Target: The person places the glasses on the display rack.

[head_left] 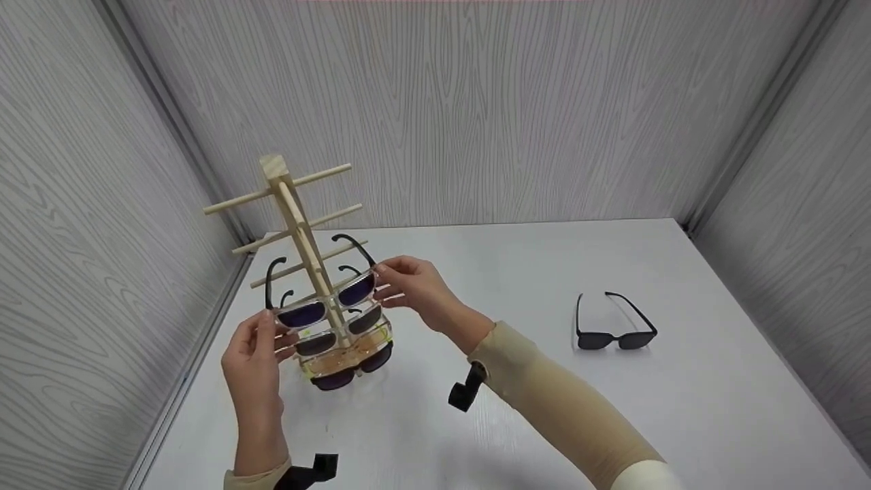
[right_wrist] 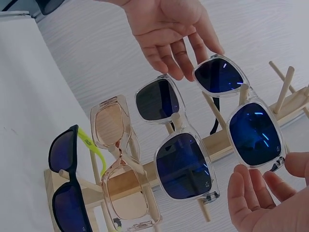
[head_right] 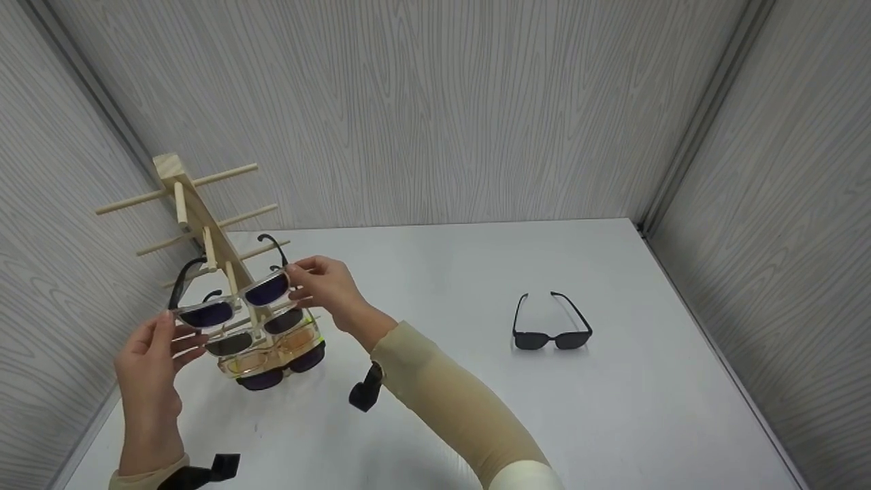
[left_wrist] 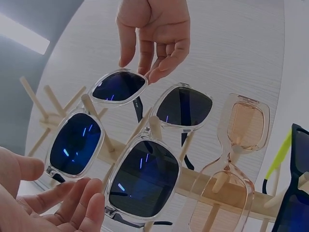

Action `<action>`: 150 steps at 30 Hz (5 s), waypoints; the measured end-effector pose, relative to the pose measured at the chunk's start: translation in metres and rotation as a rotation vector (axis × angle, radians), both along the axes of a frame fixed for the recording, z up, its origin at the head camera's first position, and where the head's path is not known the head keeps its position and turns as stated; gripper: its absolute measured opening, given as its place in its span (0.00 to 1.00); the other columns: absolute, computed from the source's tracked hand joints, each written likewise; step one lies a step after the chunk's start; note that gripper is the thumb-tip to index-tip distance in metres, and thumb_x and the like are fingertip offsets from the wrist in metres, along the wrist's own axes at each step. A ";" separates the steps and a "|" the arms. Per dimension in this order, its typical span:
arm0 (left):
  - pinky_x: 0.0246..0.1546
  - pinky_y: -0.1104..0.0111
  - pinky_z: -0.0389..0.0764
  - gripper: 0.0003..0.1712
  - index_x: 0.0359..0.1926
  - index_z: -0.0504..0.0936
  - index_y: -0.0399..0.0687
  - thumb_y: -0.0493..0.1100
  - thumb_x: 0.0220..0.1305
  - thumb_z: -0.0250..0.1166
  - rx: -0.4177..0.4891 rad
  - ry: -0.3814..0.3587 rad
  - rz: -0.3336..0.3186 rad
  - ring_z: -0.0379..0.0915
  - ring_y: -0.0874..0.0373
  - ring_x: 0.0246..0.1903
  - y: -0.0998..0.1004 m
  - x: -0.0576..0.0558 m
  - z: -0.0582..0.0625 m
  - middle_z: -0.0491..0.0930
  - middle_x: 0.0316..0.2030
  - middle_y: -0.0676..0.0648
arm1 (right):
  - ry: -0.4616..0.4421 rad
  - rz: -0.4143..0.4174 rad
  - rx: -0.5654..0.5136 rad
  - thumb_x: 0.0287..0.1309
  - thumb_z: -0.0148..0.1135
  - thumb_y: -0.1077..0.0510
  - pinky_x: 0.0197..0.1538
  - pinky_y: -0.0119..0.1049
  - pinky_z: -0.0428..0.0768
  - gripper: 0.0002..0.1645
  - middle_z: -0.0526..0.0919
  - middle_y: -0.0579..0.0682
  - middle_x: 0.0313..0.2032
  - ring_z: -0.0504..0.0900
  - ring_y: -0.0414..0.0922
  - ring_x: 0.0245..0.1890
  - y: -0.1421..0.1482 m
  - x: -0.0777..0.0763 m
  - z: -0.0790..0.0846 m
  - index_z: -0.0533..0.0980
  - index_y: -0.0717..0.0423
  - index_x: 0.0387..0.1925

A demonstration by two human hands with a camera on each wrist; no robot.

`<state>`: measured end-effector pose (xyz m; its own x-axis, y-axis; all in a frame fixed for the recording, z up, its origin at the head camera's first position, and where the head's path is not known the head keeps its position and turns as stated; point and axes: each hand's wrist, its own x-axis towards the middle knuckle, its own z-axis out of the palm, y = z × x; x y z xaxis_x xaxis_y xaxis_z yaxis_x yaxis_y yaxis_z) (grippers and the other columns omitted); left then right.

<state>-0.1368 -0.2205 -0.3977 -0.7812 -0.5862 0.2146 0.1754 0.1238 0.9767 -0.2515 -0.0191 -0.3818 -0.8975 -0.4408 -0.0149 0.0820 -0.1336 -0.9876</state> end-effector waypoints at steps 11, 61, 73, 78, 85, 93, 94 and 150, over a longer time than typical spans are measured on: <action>0.30 0.74 0.80 0.22 0.49 0.77 0.39 0.53 0.66 0.56 0.003 -0.028 0.042 0.80 0.58 0.30 -0.005 0.007 -0.005 0.80 0.33 0.44 | -0.013 -0.037 -0.009 0.63 0.57 0.55 0.42 0.40 0.80 0.15 0.80 0.56 0.39 0.82 0.50 0.37 0.015 0.002 -0.010 0.74 0.61 0.46; 0.29 0.71 0.80 0.19 0.41 0.78 0.33 0.49 0.68 0.55 0.127 -0.071 -0.204 0.78 0.54 0.29 0.062 0.011 -0.101 0.80 0.30 0.41 | -0.207 -0.136 -0.017 0.60 0.60 0.52 0.44 0.42 0.79 0.19 0.80 0.56 0.39 0.81 0.51 0.39 0.137 0.046 -0.126 0.74 0.61 0.46; 0.29 0.69 0.80 0.18 0.41 0.80 0.39 0.51 0.68 0.56 0.132 -0.113 -0.275 0.79 0.52 0.29 0.085 0.007 -0.110 0.80 0.30 0.43 | -0.242 -0.228 0.022 0.61 0.59 0.52 0.44 0.42 0.79 0.21 0.79 0.56 0.39 0.80 0.50 0.39 0.175 0.061 -0.145 0.73 0.63 0.49; 0.32 0.67 0.80 0.18 0.43 0.79 0.38 0.49 0.68 0.56 0.152 -0.164 -0.305 0.79 0.50 0.31 0.094 0.004 -0.114 0.80 0.32 0.41 | -0.285 -0.302 0.048 0.60 0.60 0.51 0.43 0.41 0.79 0.26 0.79 0.56 0.39 0.80 0.51 0.39 0.195 0.070 -0.154 0.70 0.67 0.52; 0.34 0.66 0.80 0.15 0.44 0.79 0.37 0.46 0.68 0.56 0.117 -0.187 -0.383 0.79 0.52 0.31 0.113 0.002 -0.118 0.80 0.31 0.43 | -0.326 -0.378 0.052 0.60 0.60 0.51 0.44 0.41 0.79 0.29 0.79 0.56 0.40 0.80 0.50 0.39 0.217 0.075 -0.161 0.67 0.69 0.54; 0.33 0.65 0.80 0.17 0.42 0.79 0.39 0.50 0.66 0.58 0.089 -0.165 -0.445 0.78 0.52 0.31 0.132 -0.005 -0.123 0.80 0.30 0.44 | -0.339 -0.418 0.020 0.61 0.59 0.52 0.45 0.41 0.79 0.29 0.79 0.55 0.39 0.80 0.49 0.39 0.234 0.079 -0.166 0.67 0.69 0.54; 0.34 0.65 0.80 0.18 0.42 0.79 0.38 0.50 0.65 0.58 0.089 -0.163 -0.454 0.78 0.52 0.31 0.134 -0.006 -0.123 0.80 0.30 0.44 | -0.338 -0.422 0.015 0.61 0.59 0.52 0.45 0.41 0.79 0.28 0.79 0.55 0.39 0.80 0.49 0.39 0.236 0.079 -0.167 0.67 0.69 0.54; 0.35 0.61 0.81 0.16 0.41 0.80 0.38 0.48 0.67 0.56 0.285 -0.229 -0.795 0.79 0.50 0.33 0.279 -0.067 -0.138 0.81 0.32 0.43 | -0.402 -0.681 -0.296 0.65 0.54 0.56 0.51 0.37 0.76 0.12 0.82 0.50 0.40 0.80 0.46 0.45 0.369 0.095 -0.143 0.72 0.55 0.49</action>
